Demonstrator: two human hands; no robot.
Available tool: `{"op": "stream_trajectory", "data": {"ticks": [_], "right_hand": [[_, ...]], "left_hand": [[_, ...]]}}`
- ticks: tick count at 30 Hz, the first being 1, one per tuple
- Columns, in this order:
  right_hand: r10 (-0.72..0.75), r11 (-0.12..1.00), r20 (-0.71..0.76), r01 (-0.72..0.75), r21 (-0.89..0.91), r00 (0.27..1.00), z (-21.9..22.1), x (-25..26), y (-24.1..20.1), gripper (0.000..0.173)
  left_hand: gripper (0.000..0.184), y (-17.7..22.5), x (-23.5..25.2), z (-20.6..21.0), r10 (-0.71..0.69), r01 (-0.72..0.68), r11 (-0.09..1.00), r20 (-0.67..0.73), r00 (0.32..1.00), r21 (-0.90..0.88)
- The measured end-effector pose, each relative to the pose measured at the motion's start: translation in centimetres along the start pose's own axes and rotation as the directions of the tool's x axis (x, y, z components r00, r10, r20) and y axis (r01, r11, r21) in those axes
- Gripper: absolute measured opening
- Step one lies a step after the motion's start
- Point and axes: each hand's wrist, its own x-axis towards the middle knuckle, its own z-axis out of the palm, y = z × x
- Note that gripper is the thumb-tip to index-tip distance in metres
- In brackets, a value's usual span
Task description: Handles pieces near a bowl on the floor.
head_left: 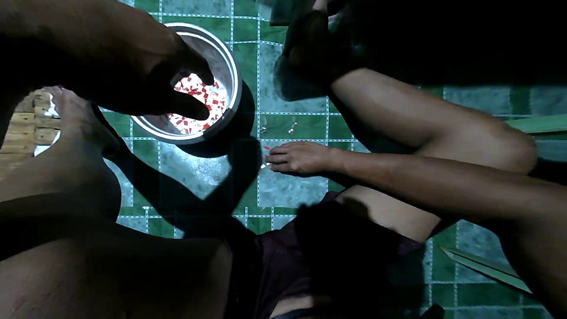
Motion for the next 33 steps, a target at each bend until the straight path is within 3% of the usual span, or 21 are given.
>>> {"op": "stream_trajectory", "data": {"ticks": [10,13,16,18,22,25,30,33], "right_hand": [[0.056,0.996,-0.05,-0.059,-0.069,0.997,0.3,1.2,-0.8,0.017],[0.144,0.987,0.001,-0.143,-0.068,0.99,0.1,1.7,-1.4,0.016],[0.274,0.961,-0.05,-0.272,0.044,0.96,0.6,2.1,-1.2,0.009],[0.433,0.889,-0.089,-0.409,0.205,0.897,0.6,2.3,-0.7,0.013],[0.756,0.567,-0.021,-0.639,0.52,0.654,-2.5,2.9,0.5,0.014],[0.809,0.468,-0.039,-0.601,0.648,0.587,-5.4,3.2,1.4,0.013],[0.751,0.532,-0.194,-0.403,0.745,0.632,-11.3,5.8,1.0,0.012],[0.7,0.584,-0.307,-0.269,0.766,0.645,-14.4,8.7,1.1,0.013]], "left_hand": [[0.055,0.3,-0.6,0.0,0.027,-0.027,1.0,-0.019,0.999,0.002],[0.052,0.2,-1.0,0.0,0.015,-0.017,0.999,-0.036,0.999,-0.029],[0.052,0.4,-1.4,-0.1,-0.012,0.01,0.999,-0.063,0.998,-0.032],[0.052,0.3,-1.6,0.2,-0.015,0.012,1.0,-0.093,0.996,-0.027],[0.049,0.0,-2.0,0.7,0.008,-0.014,0.999,-0.12,0.993,-0.042],[0.048,-0.4,-2.1,0.9,0.027,-0.04,0.996,-0.156,0.987,-0.08],[0.043,-0.2,-2.3,1.0,0.001,-0.028,0.994,-0.246,0.969,-0.108],[0.047,-0.1,-2.0,-0.5,-0.025,0.022,0.999,-0.101,0.995,-0.03]]}}
